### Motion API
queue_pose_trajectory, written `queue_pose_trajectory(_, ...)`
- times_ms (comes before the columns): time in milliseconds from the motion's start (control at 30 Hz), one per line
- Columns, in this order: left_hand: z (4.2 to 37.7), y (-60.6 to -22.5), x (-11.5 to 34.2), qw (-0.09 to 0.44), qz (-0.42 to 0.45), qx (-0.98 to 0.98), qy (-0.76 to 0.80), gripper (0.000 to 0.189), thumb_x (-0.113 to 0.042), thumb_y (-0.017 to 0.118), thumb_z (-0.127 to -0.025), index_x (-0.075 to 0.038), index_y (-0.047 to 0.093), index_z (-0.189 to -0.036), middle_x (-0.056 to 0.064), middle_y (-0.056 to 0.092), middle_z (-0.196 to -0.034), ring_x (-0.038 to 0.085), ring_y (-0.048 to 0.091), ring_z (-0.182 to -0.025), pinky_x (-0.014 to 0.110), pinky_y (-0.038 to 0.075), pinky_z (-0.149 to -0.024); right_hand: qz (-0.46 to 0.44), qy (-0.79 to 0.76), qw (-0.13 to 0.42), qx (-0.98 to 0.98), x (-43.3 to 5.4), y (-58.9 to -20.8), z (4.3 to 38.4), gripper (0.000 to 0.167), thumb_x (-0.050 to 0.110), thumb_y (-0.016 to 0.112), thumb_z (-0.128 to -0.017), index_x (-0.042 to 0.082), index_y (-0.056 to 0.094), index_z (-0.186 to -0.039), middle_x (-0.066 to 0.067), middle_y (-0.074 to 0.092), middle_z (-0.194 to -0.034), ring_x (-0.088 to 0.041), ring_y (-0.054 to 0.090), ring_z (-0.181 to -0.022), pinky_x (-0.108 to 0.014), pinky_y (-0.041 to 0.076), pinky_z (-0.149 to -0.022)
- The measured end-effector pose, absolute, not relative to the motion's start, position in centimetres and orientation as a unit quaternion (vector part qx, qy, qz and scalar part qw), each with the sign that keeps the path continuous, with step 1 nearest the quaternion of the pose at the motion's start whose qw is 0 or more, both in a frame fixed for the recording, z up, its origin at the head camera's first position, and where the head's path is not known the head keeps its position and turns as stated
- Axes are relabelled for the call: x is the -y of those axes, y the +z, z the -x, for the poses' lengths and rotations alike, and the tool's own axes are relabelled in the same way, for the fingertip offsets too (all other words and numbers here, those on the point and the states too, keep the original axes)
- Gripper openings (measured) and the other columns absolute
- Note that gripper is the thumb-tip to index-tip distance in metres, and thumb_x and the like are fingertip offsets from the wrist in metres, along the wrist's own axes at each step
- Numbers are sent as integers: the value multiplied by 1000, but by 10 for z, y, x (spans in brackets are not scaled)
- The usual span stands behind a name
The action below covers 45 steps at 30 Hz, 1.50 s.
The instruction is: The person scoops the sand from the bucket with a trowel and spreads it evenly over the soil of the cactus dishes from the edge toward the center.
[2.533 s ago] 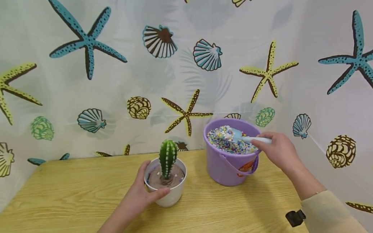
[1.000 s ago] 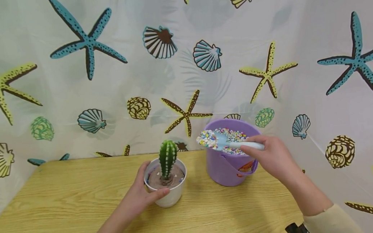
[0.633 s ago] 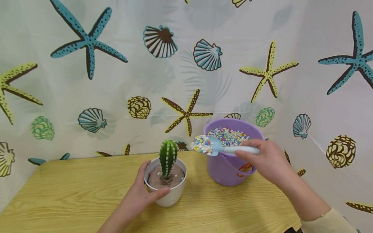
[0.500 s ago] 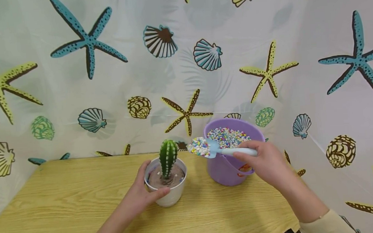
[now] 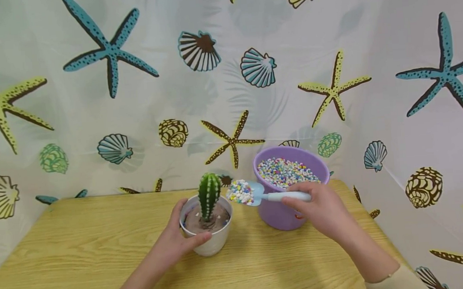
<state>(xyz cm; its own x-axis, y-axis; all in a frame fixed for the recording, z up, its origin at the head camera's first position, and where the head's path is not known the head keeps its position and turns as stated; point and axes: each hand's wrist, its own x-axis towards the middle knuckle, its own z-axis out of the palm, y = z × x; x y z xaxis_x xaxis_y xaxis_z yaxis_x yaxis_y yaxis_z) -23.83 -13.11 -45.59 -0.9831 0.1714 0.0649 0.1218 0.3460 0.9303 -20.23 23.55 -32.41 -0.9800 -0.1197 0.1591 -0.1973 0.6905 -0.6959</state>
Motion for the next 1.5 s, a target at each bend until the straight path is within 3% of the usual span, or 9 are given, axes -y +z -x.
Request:
queue_pose_trajectory(300, 238, -456, 131, 21, -88, -823, 560, 127, -52, 96, -86, -20, 12, -176, 23, 30, -175, 45, 34, -159, 69, 34, -124, -99, 411, 47, 905, -226, -332, 203, 25, 33, 84, -101, 12, 82, -114, -1, 75, -86, -21, 65, -77, -30, 49, -62)
queue_pose_trajectory(767, 238, -456, 130, 21, -92, -817, 569, 126, -49, 96, -86, -19, 12, -176, 24, 29, -175, 46, 34, -159, 69, 36, -123, -96, 377, 48, 920, -220, -340, 204, 19, 36, 84, -101, 18, 83, -109, -1, 67, -84, -22, 52, -71, -30, 46, -59)
queue_pose_trajectory(1000, 237, -455, 130, 22, -90, -816, 571, 126, -49, 96, -87, -19, 12, -176, 24, 29, -175, 46, 35, -158, 68, 36, -123, -105, 362, 61, 924, -214, -343, 202, 25, 39, 83, -101, 18, 84, -113, 1, 67, -90, -20, 54, -78, -33, 48, -66)
queue_pose_trajectory(1500, 237, -454, 129, 22, -88, -813, 576, 125, -45, 97, -87, -19, 13, -176, 24, 31, -174, 46, 36, -158, 68, 38, -122, -116, 323, 80, 936, -205, -349, 208, 19, 39, 84, -100, 21, 84, -108, 5, 77, -105, -18, 63, -89, -39, 52, -79)
